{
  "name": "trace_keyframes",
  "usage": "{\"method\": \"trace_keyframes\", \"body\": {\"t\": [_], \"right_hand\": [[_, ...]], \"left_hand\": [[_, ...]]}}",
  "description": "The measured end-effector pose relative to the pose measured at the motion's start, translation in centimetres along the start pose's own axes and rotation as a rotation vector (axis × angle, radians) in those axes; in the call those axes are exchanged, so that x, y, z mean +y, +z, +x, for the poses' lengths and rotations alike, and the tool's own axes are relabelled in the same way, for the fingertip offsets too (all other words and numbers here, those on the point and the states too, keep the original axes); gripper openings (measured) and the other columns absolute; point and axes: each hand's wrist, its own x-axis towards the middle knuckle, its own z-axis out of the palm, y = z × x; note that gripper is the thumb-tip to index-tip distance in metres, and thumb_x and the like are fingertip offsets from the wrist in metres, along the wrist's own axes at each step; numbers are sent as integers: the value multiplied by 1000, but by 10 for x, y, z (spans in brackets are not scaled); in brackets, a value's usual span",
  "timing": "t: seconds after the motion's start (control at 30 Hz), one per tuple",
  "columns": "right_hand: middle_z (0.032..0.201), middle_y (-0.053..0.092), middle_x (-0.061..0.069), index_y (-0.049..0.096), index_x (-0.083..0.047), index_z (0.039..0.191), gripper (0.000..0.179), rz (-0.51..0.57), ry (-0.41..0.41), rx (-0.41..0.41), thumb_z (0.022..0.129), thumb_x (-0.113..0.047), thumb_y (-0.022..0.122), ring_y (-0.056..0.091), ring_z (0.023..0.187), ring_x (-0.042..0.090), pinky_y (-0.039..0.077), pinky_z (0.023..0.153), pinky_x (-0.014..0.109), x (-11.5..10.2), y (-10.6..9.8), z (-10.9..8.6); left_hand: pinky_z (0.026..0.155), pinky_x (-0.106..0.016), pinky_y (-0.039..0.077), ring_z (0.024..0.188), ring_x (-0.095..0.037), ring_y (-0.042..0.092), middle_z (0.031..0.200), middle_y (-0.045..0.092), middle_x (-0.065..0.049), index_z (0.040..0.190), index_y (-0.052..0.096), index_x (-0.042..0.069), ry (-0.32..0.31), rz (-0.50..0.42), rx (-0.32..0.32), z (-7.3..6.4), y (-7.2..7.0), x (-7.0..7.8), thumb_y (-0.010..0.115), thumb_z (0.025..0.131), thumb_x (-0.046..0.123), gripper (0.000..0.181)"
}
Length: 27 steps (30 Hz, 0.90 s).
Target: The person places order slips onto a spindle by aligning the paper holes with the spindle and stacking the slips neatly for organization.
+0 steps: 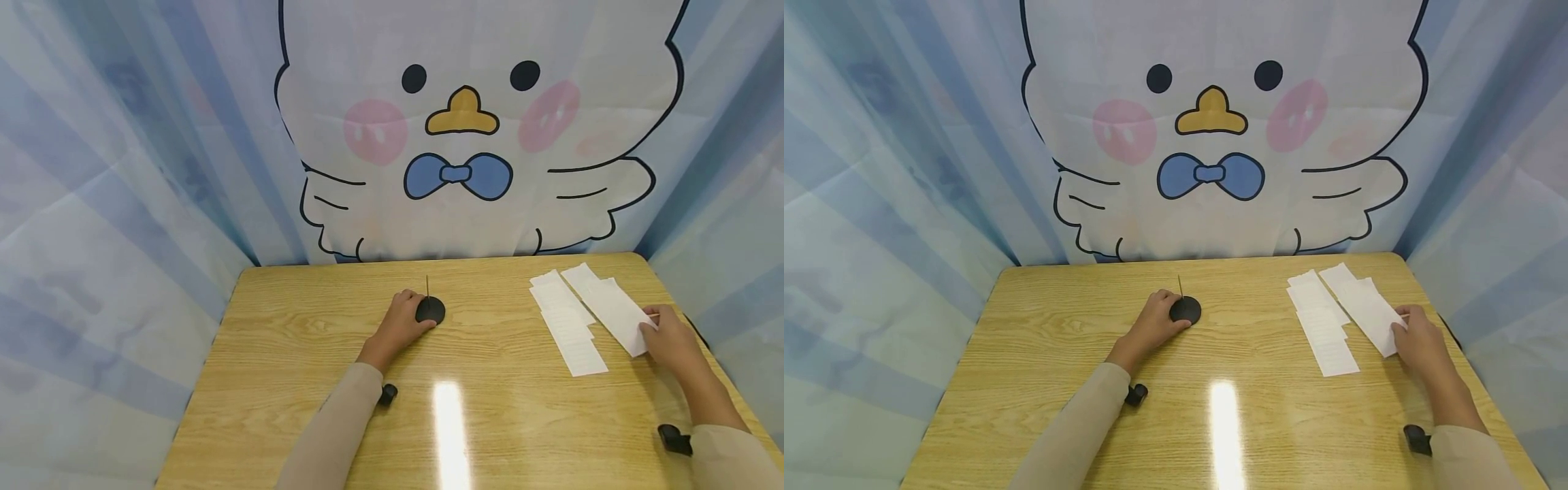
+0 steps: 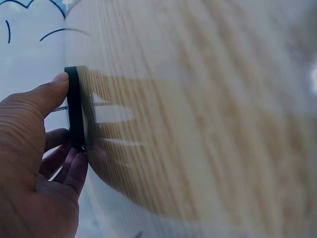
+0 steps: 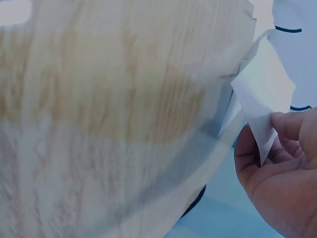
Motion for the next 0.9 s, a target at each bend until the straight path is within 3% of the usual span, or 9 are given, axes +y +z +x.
{"method": "trace_keyframes", "body": {"t": [0.33,0.57,0.77,0.9], "right_hand": [[123,48,43,35,18,139,42,-11,-97,59,109,-11,41,55,104,55,51,72,51,-16,-4,1],[124,50,40,39,14,139,41,-10,-141,81,110,-14,43,55,104,53,50,73,52,-36,-8,1],[123,56,41,45,12,137,38,7,-190,94,108,-12,48,62,100,52,51,64,34,-52,-8,-3],[122,57,40,46,11,137,37,8,-204,102,109,-13,49,60,103,53,53,68,41,-60,-8,-3]], "left_hand": [[108,-43,50,132,-28,50,140,57,-10,145,57,8,-2,-7,-9,0,1,-2,73,96,43,63],[108,-42,50,133,-28,50,142,56,-10,148,55,9,-10,27,-22,0,-1,-2,72,97,45,65],[112,-43,48,138,-28,48,147,53,-11,151,51,9,-18,19,-46,-4,-4,0,69,98,48,68],[111,-43,48,138,-27,49,148,52,-10,152,49,10,-25,13,-46,-5,-7,1,67,99,49,69]]}}
